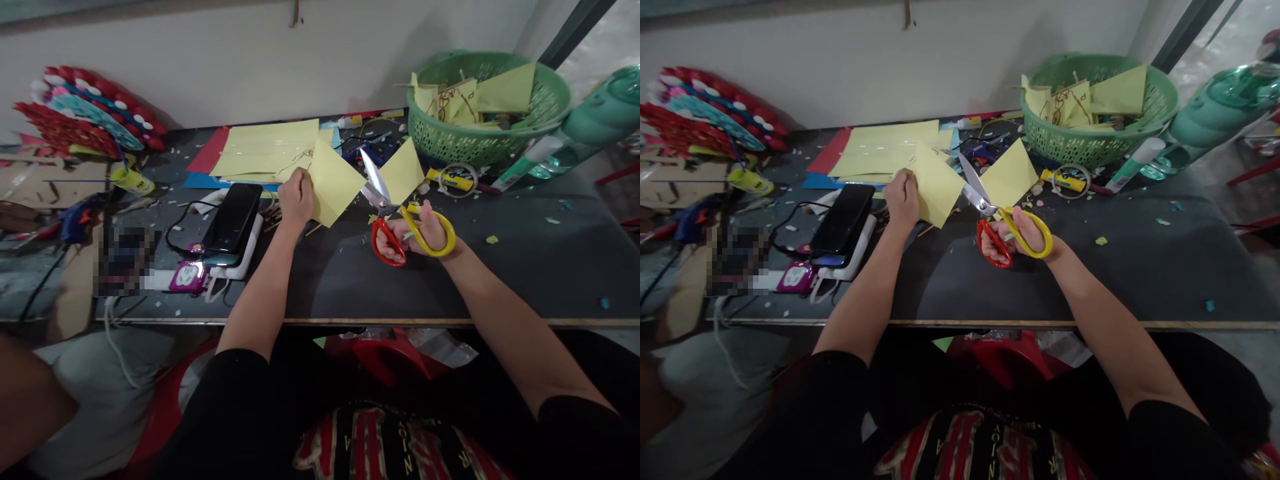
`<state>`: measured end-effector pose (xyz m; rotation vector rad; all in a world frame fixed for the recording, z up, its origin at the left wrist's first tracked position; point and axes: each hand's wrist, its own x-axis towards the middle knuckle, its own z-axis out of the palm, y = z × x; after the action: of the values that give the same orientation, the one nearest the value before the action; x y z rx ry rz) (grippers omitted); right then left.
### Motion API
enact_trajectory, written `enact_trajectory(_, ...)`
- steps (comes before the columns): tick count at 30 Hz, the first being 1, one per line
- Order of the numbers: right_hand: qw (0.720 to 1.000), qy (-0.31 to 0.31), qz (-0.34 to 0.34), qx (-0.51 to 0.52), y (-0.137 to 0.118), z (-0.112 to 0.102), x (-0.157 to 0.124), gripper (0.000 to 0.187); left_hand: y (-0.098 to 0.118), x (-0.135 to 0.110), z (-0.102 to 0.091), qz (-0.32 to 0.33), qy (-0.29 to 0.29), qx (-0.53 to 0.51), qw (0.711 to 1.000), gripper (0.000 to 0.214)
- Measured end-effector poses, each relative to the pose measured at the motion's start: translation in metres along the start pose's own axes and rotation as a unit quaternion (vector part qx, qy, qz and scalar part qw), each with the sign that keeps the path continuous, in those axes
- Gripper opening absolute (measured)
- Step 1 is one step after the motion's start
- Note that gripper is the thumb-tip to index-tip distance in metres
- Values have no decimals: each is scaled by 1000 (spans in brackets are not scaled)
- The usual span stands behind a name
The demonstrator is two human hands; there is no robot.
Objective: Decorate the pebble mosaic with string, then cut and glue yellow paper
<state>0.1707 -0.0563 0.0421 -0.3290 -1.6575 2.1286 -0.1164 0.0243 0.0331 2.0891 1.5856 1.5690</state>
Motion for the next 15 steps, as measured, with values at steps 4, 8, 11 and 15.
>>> enact_trajectory(4,998,23,3,-54,5,-6,-5,87,-4,2,-2,9,0,-7,1000,40)
enact_trajectory(8,996,39,-8,-82,7,-5,-4,87,-2,3,-5,25,7,3,1000,40)
enact_trajectory(11,996,48,-32,-69,6,-1,-2,78,1,3,-5,24,14,-2,1000,40)
enact_trajectory(15,995,65,-44,-55,4,2,-1,75,2,3,-5,24,17,-14,999,39)
